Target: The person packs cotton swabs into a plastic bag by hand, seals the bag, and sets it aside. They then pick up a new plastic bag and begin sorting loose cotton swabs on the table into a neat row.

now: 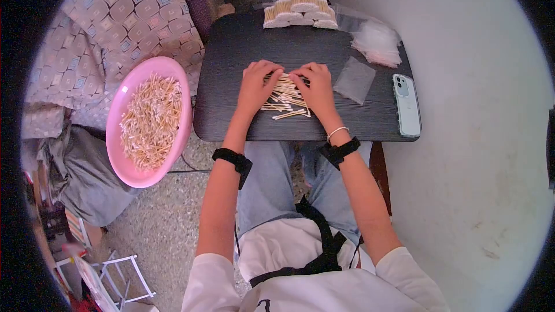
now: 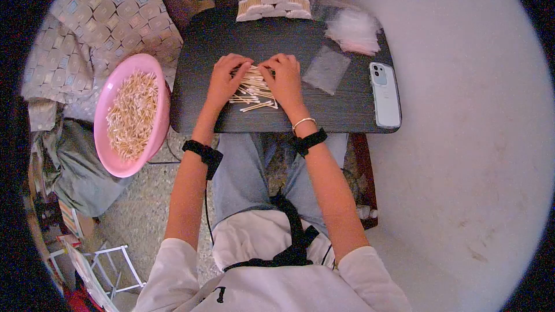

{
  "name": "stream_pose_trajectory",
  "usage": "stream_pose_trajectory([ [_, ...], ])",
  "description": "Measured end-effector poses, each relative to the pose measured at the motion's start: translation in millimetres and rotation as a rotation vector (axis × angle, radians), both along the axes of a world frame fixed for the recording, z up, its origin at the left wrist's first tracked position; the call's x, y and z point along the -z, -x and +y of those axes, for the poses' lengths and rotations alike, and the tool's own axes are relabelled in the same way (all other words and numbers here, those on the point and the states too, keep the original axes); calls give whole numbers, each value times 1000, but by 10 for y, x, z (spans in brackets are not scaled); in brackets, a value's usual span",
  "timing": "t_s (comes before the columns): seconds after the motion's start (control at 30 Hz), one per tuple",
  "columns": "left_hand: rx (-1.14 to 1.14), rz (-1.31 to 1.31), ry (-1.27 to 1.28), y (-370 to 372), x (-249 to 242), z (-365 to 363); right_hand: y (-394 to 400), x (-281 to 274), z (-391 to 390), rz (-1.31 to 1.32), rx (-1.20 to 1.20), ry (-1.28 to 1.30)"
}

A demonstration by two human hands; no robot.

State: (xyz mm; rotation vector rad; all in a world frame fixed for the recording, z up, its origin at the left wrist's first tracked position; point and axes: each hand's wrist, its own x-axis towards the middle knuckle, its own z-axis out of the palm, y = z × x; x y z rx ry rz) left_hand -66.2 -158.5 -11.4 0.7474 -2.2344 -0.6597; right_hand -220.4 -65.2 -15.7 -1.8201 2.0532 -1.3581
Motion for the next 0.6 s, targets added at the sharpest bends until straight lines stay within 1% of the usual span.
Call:
stream_pose_trajectory([
  [0.1,2,0,121,6,-1,61,5,5,-7,-5,18,2],
  [0.37,12,-1,13,-15,19,11,20,19,-27,-78,34,100],
  [0.5,6,22,-16,-1,27,-1,23,14,-25,-121,147,142],
  [0.6,-14,77,-148,6,-2,35,45,23,-9,-137,233,145],
])
